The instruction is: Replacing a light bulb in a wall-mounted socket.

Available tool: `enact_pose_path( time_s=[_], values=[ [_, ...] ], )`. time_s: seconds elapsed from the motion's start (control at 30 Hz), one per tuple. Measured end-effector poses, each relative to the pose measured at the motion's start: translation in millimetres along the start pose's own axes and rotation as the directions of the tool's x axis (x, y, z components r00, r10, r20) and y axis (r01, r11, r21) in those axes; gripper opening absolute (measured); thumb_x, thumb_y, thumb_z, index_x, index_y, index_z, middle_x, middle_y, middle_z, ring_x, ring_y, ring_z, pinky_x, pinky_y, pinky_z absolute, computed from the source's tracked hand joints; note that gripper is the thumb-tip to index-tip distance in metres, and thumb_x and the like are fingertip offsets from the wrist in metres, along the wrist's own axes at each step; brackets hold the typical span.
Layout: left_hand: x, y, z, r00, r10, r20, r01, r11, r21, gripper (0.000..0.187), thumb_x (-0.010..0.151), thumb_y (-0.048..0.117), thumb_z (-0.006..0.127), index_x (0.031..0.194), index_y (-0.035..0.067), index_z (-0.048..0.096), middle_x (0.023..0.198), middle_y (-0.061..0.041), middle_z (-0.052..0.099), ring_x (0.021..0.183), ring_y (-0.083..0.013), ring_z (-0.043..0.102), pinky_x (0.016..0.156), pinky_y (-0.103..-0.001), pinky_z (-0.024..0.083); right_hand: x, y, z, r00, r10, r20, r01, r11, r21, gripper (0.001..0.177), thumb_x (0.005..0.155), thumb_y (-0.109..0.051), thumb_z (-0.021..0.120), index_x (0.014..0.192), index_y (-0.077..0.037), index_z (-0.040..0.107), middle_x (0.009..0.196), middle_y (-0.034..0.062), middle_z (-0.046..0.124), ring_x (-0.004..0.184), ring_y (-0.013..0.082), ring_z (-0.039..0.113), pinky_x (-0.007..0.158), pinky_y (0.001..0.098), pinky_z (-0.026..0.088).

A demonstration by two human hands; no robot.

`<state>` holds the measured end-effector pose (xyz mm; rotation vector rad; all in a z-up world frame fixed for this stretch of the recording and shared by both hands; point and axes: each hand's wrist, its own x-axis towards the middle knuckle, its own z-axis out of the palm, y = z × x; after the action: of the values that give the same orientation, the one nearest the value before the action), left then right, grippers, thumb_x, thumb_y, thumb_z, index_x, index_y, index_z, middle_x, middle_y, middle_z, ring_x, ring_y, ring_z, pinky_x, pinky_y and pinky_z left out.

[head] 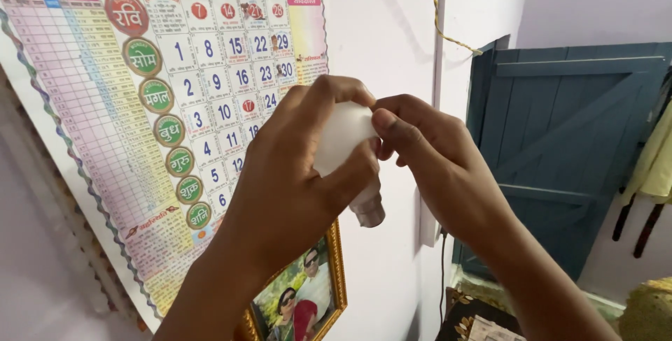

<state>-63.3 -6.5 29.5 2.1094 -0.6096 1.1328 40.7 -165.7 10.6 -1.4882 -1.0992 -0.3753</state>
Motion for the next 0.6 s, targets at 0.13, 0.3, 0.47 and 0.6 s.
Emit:
enact_pose_path(
  time_s=[0.13, 0.3, 0.47, 0.6],
  values=[
    [-1.2, 6.2, 1.6, 0.999, 0.041, 0.022, -0.041, 0.999, -0.027, 0.032, 0.088, 0.025, 0.067, 0.118, 0.014, 0.06, 0.107, -0.009, 0.062, 0.092, -0.0206, 0.071, 0.077, -0.037, 0.059, -4.9, -8.2, -2.8, 1.0, 0.001, -0.005, -0.001, 0.999, -0.046, 0.052, 0.1, -0.045, 0.053, 0.119, 0.001, 0.07, 0.089, 0.0122, 0.074, 0.081, 0.0164, 0.065, 0.077, 0.0321, 0.054],
    [2.4, 15.8, 4.0, 0.999, -0.018, 0.029, 0.018, 1.0, -0.002, 0.026, 0.083, 0.025, 0.071, 0.105, 0.014, 0.065, 0.101, -0.008, 0.062, 0.087, -0.0208, 0.07, 0.071, -0.036, 0.06, -8.8, -10.4, -8.0, 0.999, 0.041, -0.029, -0.041, 0.999, -0.004, 0.048, 0.095, -0.039, 0.061, 0.115, 0.003, 0.071, 0.094, 0.0135, 0.077, 0.087, 0.019, 0.074, 0.084, 0.0336, 0.06],
    [-1.0, 20.1, 14.7, 0.999, -0.045, -0.017, 0.046, 0.997, 0.06, 0.029, 0.081, 0.026, 0.074, 0.105, 0.011, 0.067, 0.094, -0.009, 0.066, 0.082, -0.0213, 0.07, 0.068, -0.036, 0.058, -17.0, -14.5, -9.1, 0.998, 0.035, -0.048, -0.03, 0.995, 0.096, 0.047, 0.093, -0.034, 0.067, 0.116, 0.006, 0.069, 0.097, 0.0161, 0.076, 0.089, 0.0202, 0.073, 0.084, 0.034, 0.061],
    [-5.0, 21.8, 22.4, 0.99, -0.102, -0.093, 0.106, 0.994, 0.035, 0.029, 0.085, 0.03, 0.074, 0.106, 0.011, 0.069, 0.091, -0.008, 0.071, 0.077, -0.0195, 0.073, 0.067, -0.034, 0.058, -24.1, -22.4, -4.8, 0.996, 0.043, -0.079, -0.032, 0.99, 0.135, 0.046, 0.094, -0.033, 0.066, 0.122, 0.004, 0.067, 0.1, 0.0147, 0.076, 0.093, 0.0185, 0.073, 0.085, 0.0318, 0.06]
  ],
)
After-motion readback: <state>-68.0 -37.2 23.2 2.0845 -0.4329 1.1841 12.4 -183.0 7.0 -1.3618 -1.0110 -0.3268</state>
